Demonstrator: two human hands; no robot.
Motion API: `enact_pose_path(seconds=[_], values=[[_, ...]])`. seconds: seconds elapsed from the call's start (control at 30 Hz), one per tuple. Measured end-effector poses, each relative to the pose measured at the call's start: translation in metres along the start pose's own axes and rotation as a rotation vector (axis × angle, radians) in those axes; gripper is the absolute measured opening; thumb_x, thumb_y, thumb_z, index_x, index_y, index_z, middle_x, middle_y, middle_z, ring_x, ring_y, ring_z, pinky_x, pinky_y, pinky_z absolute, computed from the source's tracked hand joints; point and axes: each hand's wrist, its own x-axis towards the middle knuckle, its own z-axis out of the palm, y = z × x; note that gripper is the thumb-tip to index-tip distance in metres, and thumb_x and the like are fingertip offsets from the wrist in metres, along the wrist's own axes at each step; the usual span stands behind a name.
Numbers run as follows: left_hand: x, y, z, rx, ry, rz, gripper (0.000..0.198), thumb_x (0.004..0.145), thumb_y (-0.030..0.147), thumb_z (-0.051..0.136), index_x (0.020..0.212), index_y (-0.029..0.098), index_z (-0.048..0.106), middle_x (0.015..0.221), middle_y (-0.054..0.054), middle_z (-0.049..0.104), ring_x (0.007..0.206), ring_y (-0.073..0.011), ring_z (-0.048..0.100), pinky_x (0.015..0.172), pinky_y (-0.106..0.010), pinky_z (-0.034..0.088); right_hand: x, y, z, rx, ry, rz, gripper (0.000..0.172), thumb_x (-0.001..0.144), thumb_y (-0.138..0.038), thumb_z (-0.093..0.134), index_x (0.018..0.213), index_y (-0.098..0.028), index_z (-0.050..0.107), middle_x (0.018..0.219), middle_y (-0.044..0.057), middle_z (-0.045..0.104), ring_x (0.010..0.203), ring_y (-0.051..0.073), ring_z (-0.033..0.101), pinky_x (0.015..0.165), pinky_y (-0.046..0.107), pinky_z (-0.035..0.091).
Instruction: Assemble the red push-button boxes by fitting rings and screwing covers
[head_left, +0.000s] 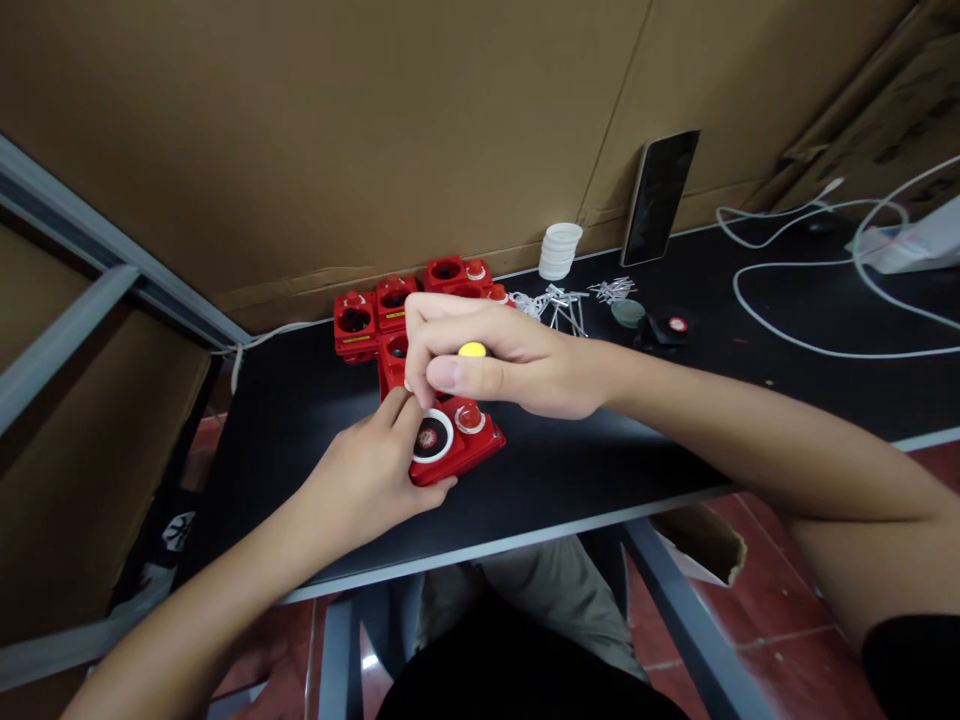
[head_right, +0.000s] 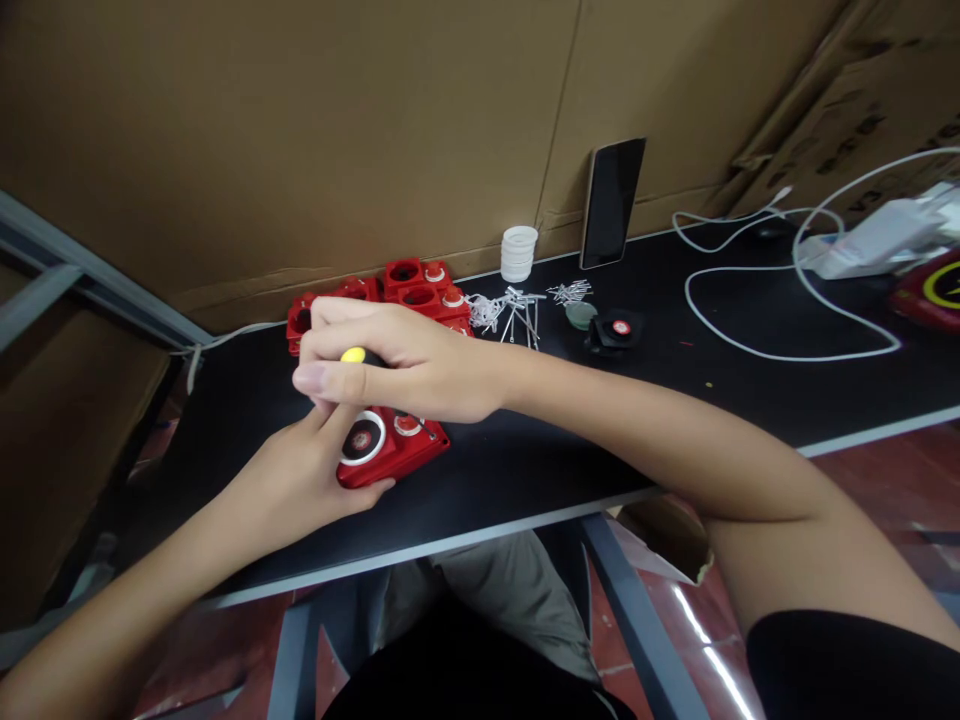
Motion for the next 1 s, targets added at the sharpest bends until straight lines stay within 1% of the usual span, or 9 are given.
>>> enact_pose_path(seconds=[0.17,0.27,0.37,0.5,0.63,0.73,0.83,0.93,1.0], values=[[0.001,0.003,-0.003,0.002,-0.011,-0.024,0.073,0.086,0.036,0.088,0.150,0.022,0.058,0.151,-0.016,0.071,0.119,-0.0420,0.083,0.091,-0.049,0.072,0.002,0.001,-0.003,-0.072,0.022,-0.029,0.055,0.120,-0.054,0.061,0.079,-0.016,0.063,0.087,-0.001,0.052,0.080,0.011,0.049,0.079,0.029,0.042],[0.002,0.001,-0.003,-0.004,-0.024,-0.023,0.073,0.086,0.036,0.087,0.151,0.021,0.057,0.144,-0.016,0.074,0.120,-0.0426,0.083,0.091,-0.050,0.071,0.002,-0.006,-0.007,-0.181,-0.008,-0.054,0.055,0.118,-0.054,0.065,0.079,-0.015,0.068,0.085,-0.002,0.045,0.079,0.011,0.045,0.076,0.028,0.039],[0.003,-0.002,-0.002,-0.018,-0.059,-0.013,0.067,0.090,0.038,0.082,0.150,0.020,0.056,0.135,-0.015,0.076,0.114,-0.0404,0.084,0.086,-0.049,0.071,0.002,-0.019,-0.013,-0.276,-0.104,-0.025,0.041,0.118,-0.044,0.069,0.092,-0.014,0.079,0.087,-0.001,0.047,0.082,0.012,0.049,0.076,0.028,0.040],[0.002,-0.003,0.001,0.016,-0.010,0.020,0.075,0.089,0.039,0.083,0.155,0.022,0.052,0.142,-0.016,0.074,0.114,-0.0397,0.084,0.084,-0.047,0.071,0.000,-0.040,-0.025,-0.372,-0.223,-0.005,0.019,0.116,-0.032,0.073,0.116,-0.014,0.080,0.100,0.003,0.062,0.090,0.014,0.054,0.080,0.027,0.044],[0.001,-0.001,0.001,0.023,0.007,0.016,0.071,0.086,0.038,0.088,0.148,0.022,0.056,0.152,-0.017,0.070,0.120,-0.0397,0.083,0.090,-0.047,0.071,-0.002,-0.060,-0.036,-0.342,-0.250,0.105,0.019,0.116,-0.023,0.067,0.133,-0.016,0.072,0.111,0.004,0.072,0.086,0.012,0.058,0.076,0.027,0.046],[0.001,-0.001,0.000,-0.003,-0.014,0.006,0.066,0.086,0.040,0.089,0.142,0.023,0.058,0.155,-0.017,0.068,0.118,-0.0386,0.083,0.089,-0.047,0.071,-0.004,-0.068,-0.041,-0.288,-0.240,0.191,0.019,0.111,-0.012,0.062,0.128,-0.015,0.070,0.104,0.002,0.073,0.078,0.011,0.057,0.071,0.026,0.046],[0.001,-0.002,0.001,0.006,-0.006,0.012,0.065,0.086,0.039,0.087,0.142,0.021,0.059,0.151,-0.018,0.069,0.116,-0.0398,0.083,0.090,-0.049,0.070,-0.004,-0.065,-0.040,-0.311,-0.234,0.214,0.010,0.111,-0.020,0.067,0.117,-0.016,0.074,0.106,0.004,0.072,0.078,0.011,0.057,0.070,0.026,0.046],[0.001,-0.003,0.001,0.012,0.005,0.020,0.067,0.086,0.037,0.086,0.145,0.022,0.058,0.142,-0.015,0.073,0.113,-0.0391,0.084,0.088,-0.048,0.070,-0.003,-0.057,-0.037,-0.362,-0.213,0.183,0.019,0.113,-0.036,0.072,0.113,-0.018,0.080,0.118,0.007,0.070,0.084,0.012,0.059,0.073,0.026,0.047],[0.001,-0.003,0.001,0.004,0.010,0.027,0.069,0.086,0.038,0.087,0.146,0.022,0.057,0.144,-0.015,0.072,0.114,-0.0390,0.083,0.088,-0.047,0.070,-0.004,-0.054,-0.036,-0.391,-0.197,0.182,0.016,0.112,-0.031,0.073,0.121,-0.020,0.081,0.118,0.006,0.069,0.085,0.012,0.058,0.074,0.027,0.047]])
